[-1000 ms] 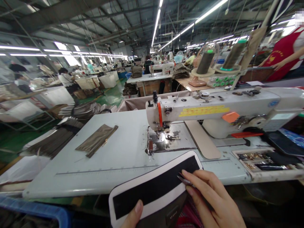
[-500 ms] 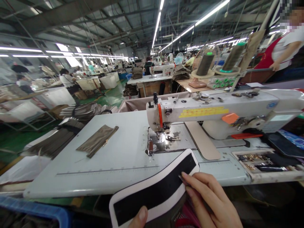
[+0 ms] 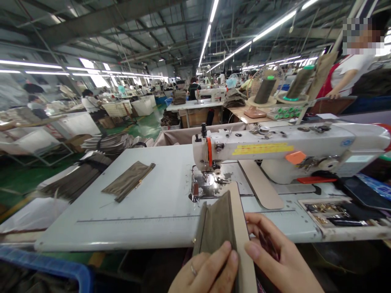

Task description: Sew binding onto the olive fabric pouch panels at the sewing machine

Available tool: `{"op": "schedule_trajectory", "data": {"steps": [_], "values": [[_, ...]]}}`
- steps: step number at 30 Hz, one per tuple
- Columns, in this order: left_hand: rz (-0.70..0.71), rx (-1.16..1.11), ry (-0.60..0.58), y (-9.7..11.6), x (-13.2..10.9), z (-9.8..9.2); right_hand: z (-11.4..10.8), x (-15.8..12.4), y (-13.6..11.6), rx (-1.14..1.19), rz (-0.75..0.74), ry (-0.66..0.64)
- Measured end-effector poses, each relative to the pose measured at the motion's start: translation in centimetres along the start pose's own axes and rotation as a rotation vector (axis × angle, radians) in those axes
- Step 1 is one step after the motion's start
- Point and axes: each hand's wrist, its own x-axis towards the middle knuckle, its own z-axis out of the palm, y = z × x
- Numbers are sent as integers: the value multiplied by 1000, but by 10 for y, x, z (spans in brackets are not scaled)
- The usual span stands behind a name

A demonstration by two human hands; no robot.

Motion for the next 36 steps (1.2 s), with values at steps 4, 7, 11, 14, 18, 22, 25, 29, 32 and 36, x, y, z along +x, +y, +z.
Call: {"op": "schedule_trajectory", "data": {"steps": [4,7,11,14,18,22,25,29,32,36], "values": [[116,114,-184,-11,3,7,-17,7,3,-264,29,63],[-27,-91,-219,-18,4,-5,-27,9,4,-371,-17,96],[-560,-238,-112,-26,17,-25,-23,9,-8,-471,-103,-7],[-923,-388,-145,-29,30,-31,-17,10,-18,-501,-133,-149],[-1143,-876,-185,-34,39,-28,-16,12,-20,-495,-89,-256],[-1198,-1154,-161,-37,39,-25,-13,13,-12,-455,-94,-243],[-1242,-1114,-162,-39,42,-28,-6,14,-4,-392,-83,-182],[-1293,-994,-215,-42,48,-35,-1,15,2,-474,-109,-151],[-1263,-1006,-241,-43,51,-39,-6,12,1,-728,-350,-58],[-1222,-1063,-225,-40,52,-39,-13,9,0,-1034,-678,-53]]}}
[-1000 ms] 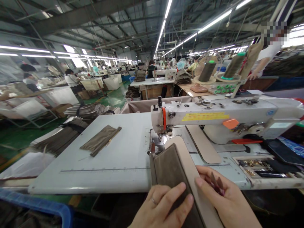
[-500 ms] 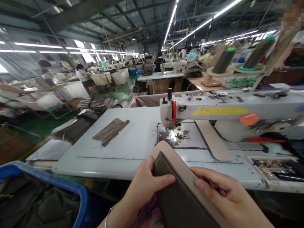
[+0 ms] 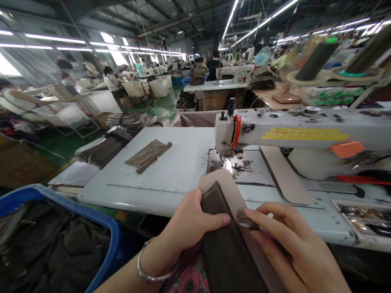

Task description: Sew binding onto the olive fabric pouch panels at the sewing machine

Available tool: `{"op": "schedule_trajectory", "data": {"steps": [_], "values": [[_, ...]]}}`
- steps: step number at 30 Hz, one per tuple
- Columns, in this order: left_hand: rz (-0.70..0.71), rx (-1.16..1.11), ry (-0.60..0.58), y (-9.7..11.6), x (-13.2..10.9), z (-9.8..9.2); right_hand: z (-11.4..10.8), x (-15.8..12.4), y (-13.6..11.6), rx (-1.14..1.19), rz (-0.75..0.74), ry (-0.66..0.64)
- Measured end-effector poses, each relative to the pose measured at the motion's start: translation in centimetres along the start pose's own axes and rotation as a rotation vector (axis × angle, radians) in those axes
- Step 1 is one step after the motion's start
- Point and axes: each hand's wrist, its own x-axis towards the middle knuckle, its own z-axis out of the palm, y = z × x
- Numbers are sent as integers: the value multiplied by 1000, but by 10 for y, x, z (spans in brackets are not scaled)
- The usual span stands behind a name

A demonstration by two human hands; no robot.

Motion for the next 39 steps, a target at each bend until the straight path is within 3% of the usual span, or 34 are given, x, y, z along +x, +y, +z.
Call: {"op": "schedule_trajectory", "data": {"steps": [5,18,25,28,34,39], "values": [[-27,-23,-22,-3,0,1,1,0,5,-165,-100,-30],[-5,123,27,-10,2,-1,-1,1,9,-238,-191,-53],[-24,45,-12,-9,2,1,-3,4,8,-262,-220,-51],[-13,48,-8,-9,2,2,-2,7,8,-217,-215,-73],[-18,-44,-20,-11,2,5,-3,13,5,88,-119,-86],[-10,-111,-48,-9,3,7,-4,14,6,118,-92,-73]]}}
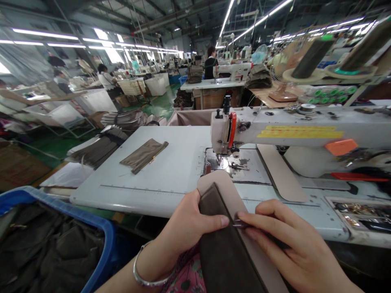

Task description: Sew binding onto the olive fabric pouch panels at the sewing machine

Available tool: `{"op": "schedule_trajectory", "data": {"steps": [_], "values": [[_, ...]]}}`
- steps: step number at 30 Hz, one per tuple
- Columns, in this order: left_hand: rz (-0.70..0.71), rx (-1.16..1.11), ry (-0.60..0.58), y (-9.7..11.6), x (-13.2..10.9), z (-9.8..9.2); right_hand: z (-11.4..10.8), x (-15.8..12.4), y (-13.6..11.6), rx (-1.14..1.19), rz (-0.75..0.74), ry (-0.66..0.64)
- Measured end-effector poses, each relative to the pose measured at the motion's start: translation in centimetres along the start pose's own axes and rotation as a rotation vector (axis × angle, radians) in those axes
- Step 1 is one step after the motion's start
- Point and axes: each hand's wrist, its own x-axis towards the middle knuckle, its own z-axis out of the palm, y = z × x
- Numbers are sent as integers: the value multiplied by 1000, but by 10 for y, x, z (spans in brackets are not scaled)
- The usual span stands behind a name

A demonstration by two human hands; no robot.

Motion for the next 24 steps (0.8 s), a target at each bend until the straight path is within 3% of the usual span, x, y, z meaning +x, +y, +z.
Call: {"op": "schedule_trajectory", "data": {"steps": [4,8,10,14,18,21,24], "values": [[2,79,30,1,0,0,-1,0,-3,41,34,9],[6,221,117,-1,2,-1,-11,-1,-15,305,91,18],[1,253,150,-1,1,-1,-13,-1,-19,326,159,14],[35,330,217,3,-3,3,1,1,-20,170,293,-43],[83,387,226,8,-8,11,23,0,-18,110,293,-1],[106,420,228,10,-9,12,29,0,-19,152,290,38],[106,450,229,9,-9,9,25,2,-22,312,377,15]]}}
